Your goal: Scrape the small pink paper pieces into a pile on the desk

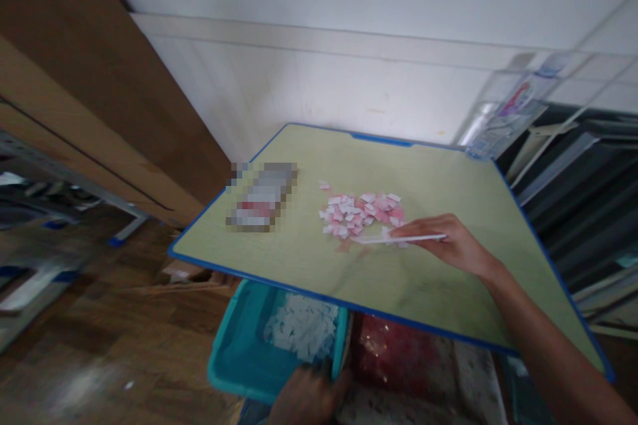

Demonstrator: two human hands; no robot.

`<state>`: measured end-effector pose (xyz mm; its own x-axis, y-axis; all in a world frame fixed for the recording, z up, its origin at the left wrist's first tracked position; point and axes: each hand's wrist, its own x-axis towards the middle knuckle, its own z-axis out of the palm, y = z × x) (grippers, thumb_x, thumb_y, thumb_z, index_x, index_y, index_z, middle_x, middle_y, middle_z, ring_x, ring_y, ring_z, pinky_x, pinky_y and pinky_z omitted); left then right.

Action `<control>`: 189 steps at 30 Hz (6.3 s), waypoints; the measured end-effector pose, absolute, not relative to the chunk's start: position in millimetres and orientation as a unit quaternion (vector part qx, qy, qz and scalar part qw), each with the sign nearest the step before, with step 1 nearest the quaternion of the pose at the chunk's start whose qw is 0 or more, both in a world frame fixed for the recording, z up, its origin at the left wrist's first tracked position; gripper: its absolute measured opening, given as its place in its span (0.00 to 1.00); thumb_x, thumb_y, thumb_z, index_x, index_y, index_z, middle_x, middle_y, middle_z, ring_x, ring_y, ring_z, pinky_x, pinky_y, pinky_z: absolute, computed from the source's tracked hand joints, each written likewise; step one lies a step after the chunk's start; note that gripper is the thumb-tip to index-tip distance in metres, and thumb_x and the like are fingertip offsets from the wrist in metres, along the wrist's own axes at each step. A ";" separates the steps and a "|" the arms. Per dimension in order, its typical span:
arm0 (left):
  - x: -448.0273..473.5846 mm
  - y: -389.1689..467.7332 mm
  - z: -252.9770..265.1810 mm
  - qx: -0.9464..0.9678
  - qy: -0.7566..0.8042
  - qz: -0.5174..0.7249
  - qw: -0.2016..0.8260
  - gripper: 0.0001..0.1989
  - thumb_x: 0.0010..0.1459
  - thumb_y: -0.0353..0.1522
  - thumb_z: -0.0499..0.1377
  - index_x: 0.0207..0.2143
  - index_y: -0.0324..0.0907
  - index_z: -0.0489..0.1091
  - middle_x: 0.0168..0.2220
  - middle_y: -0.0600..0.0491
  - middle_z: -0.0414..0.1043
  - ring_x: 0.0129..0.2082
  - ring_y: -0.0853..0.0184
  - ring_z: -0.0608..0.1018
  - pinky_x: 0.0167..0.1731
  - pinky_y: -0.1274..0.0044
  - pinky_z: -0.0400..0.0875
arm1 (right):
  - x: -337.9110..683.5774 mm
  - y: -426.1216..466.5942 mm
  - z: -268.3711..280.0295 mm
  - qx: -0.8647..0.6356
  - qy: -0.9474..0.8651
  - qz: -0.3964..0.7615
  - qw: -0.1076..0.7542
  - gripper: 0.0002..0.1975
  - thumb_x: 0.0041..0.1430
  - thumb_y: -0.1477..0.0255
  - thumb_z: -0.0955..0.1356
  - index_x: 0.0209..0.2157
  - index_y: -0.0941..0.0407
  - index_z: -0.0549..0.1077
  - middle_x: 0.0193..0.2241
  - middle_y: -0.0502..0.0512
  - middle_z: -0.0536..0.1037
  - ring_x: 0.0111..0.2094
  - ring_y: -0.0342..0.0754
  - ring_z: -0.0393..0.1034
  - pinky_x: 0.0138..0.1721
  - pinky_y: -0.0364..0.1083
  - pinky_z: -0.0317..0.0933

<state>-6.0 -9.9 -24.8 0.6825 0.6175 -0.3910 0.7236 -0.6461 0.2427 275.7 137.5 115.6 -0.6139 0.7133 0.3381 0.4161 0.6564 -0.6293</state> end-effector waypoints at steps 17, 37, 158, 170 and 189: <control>-7.5 -11.3 -24.2 0.890 0.382 -0.145 0.201 0.25 0.47 0.40 0.58 0.48 0.44 0.60 0.32 0.46 0.68 0.30 0.55 0.70 0.29 0.68 0.64 | 287.4 131.0 130.2 -0.343 -0.858 0.276 0.266 0.12 0.55 0.73 0.62 0.40 0.56 0.73 0.37 0.56 0.77 0.39 0.47 0.71 0.39 0.43 0.63; -8.5 -12.6 -28.2 0.894 0.382 -0.139 0.189 0.24 0.45 0.37 0.58 0.47 0.44 0.61 0.29 0.47 0.68 0.28 0.56 0.70 0.27 0.70 0.64 | 287.1 129.9 127.6 -0.363 -0.866 0.212 0.271 0.13 0.56 0.75 0.61 0.42 0.53 0.71 0.39 0.54 0.76 0.40 0.47 0.70 0.39 0.43 0.63; -6.2 -12.6 -19.6 0.904 0.374 -0.111 0.174 0.24 0.48 0.39 0.56 0.48 0.42 0.59 0.28 0.47 0.67 0.27 0.56 0.70 0.25 0.68 0.65 | 268.3 124.9 126.6 -0.357 -0.879 0.171 0.265 0.13 0.54 0.76 0.63 0.41 0.53 0.71 0.38 0.53 0.76 0.37 0.45 0.71 0.38 0.42 0.64; -3.9 -11.5 -16.4 0.899 0.378 -0.114 0.189 0.21 0.49 0.37 0.55 0.46 0.42 0.60 0.30 0.46 0.68 0.28 0.56 0.71 0.26 0.68 0.65 | 273.2 125.6 127.1 -0.369 -0.878 0.157 0.264 0.14 0.54 0.76 0.62 0.42 0.53 0.71 0.38 0.54 0.76 0.38 0.46 0.71 0.37 0.42 0.63; -2.7 -10.3 -9.4 0.898 0.378 -0.111 0.195 0.17 0.50 0.36 0.54 0.44 0.43 0.60 0.31 0.46 0.68 0.27 0.57 0.71 0.26 0.69 0.65 | 273.8 122.1 133.3 -0.350 -0.880 0.183 0.262 0.13 0.54 0.76 0.63 0.41 0.54 0.71 0.36 0.54 0.77 0.37 0.44 0.71 0.36 0.41 0.63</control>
<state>-2.7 -10.3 -9.4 0.6897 0.6360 -0.3463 0.7224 -0.6377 0.2675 273.8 122.1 133.3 -0.6169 0.7130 0.3332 0.5208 0.6873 -0.5064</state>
